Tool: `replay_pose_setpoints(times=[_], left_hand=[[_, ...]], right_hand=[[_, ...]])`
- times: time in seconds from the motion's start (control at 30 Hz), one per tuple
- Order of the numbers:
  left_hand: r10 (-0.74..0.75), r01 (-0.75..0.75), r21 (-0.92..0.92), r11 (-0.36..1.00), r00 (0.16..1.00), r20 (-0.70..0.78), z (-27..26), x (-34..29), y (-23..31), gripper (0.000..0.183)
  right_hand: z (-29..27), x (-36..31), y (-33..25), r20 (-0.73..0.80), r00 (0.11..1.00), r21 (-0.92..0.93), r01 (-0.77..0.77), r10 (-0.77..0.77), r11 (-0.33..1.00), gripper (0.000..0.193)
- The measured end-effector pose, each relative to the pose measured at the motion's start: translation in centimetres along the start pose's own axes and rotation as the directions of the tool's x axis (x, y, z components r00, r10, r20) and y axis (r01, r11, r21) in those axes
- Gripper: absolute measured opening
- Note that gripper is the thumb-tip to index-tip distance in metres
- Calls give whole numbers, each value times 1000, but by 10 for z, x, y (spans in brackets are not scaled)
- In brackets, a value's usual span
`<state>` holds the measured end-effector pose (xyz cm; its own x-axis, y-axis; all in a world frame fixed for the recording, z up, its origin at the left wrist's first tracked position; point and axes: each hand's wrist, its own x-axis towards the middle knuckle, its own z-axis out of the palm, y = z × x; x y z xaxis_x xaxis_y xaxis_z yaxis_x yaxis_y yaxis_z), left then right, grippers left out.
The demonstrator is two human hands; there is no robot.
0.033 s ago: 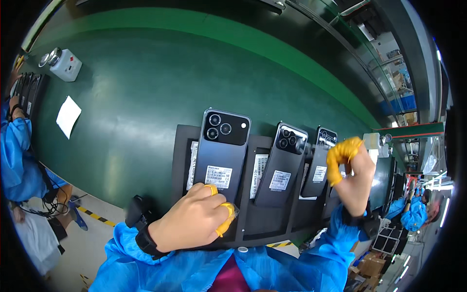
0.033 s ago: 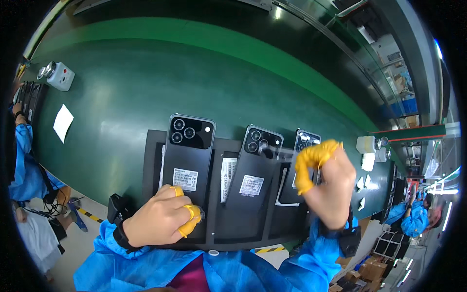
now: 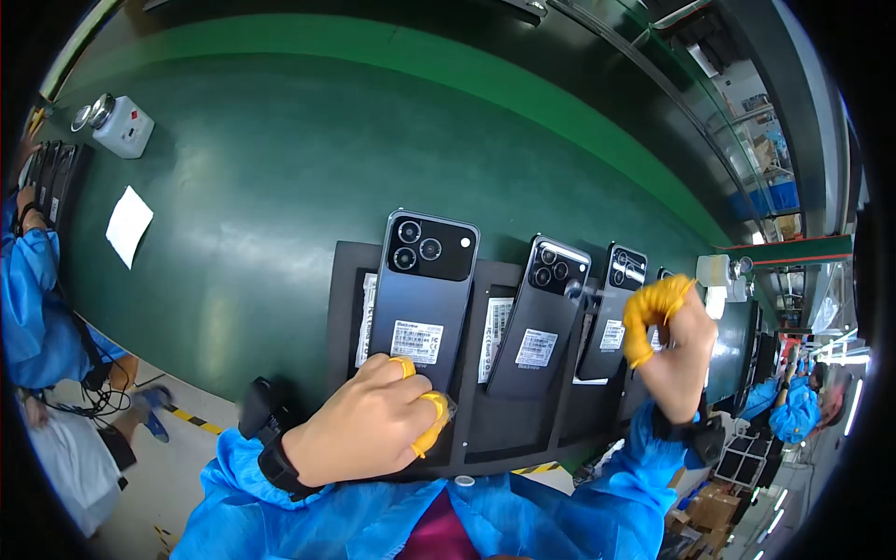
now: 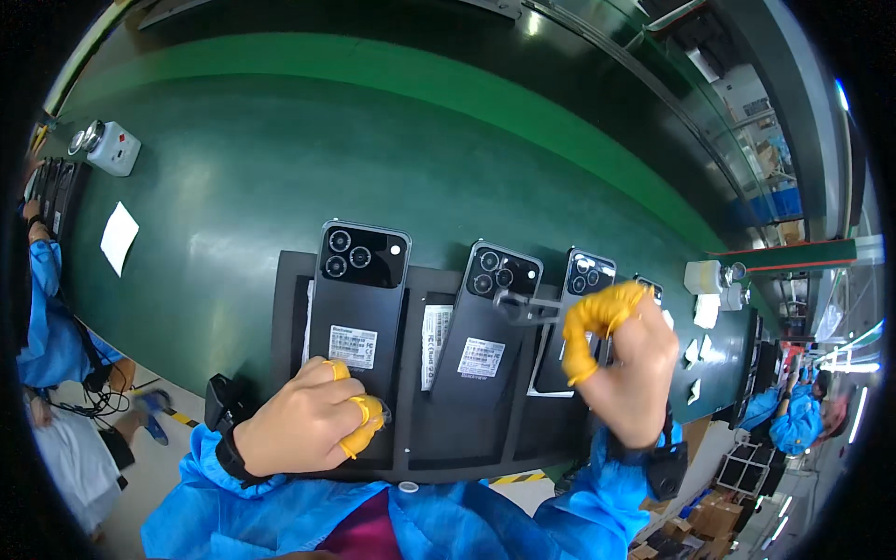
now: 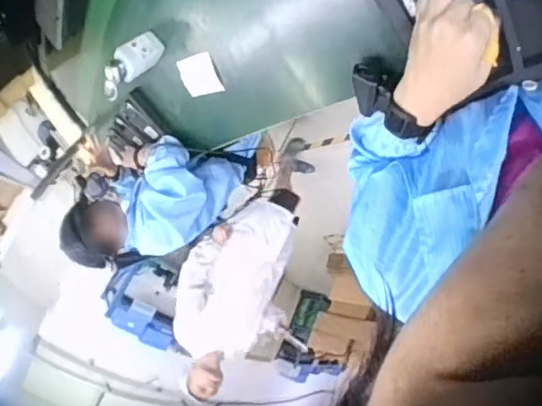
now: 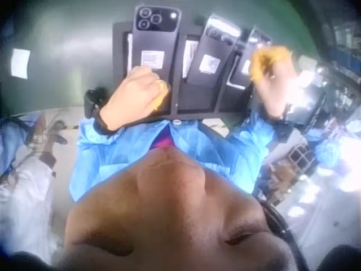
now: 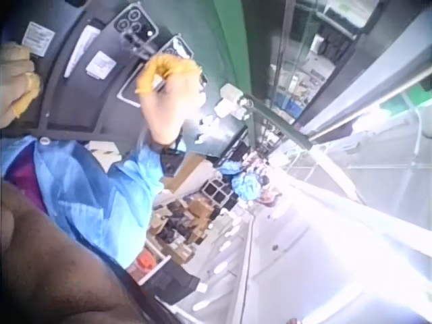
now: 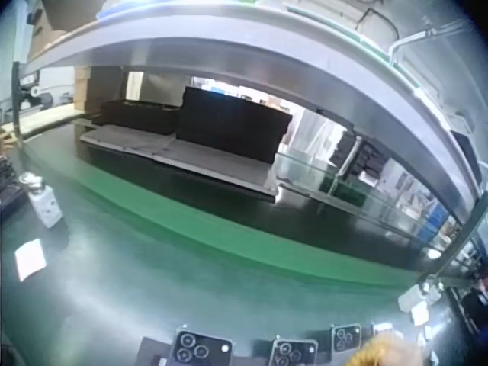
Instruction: Wiping and inspecting smartphone units on an assembly line conveyor.
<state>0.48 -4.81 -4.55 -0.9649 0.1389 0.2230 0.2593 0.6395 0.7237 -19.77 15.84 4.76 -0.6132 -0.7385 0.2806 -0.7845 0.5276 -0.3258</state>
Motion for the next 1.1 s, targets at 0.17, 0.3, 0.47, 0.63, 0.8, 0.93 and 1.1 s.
replay_pose_setpoints(times=[0.17, 0.3, 0.47, 0.63, 0.8, 0.93, 1.1], left_hand=[[12, -12, -3, 1000, 999, -40, 4, -1, -2, 11], [-20, -3, -125, 992, 983, -184, 4, 5, -4, 6], [-108, 71, -142, 987, 957, -268, -1, 6, -2, 18], [-54, 20, -165, 986, 978, -202, 1, -7, 14, 29], [-95, 73, -200, 977, 990, -104, 6, -8, 41, 31], [-62, 13, -190, 982, 964, -259, 22, -9, 45, 21], [-278, 249, -411, 877, 961, -10, 21, -6, 58, 15]], right_hand=[[11, -30, -11, 33, 999, 113, -17, 14, 993, 23], [24, -40, -24, -15, 988, 141, 155, -154, 978, 24], [35, -54, -44, -59, 980, 250, 198, -190, 948, 26], [46, -68, -56, -150, 953, 226, 292, -263, 929, 22], [49, -80, -66, -206, 924, 319, 376, -324, 870, 22], [42, -91, -62, -121, 968, 479, 251, -219, 841, 33], [29, -105, -44, 21, 974, 776, 125, -223, 618, 58]])
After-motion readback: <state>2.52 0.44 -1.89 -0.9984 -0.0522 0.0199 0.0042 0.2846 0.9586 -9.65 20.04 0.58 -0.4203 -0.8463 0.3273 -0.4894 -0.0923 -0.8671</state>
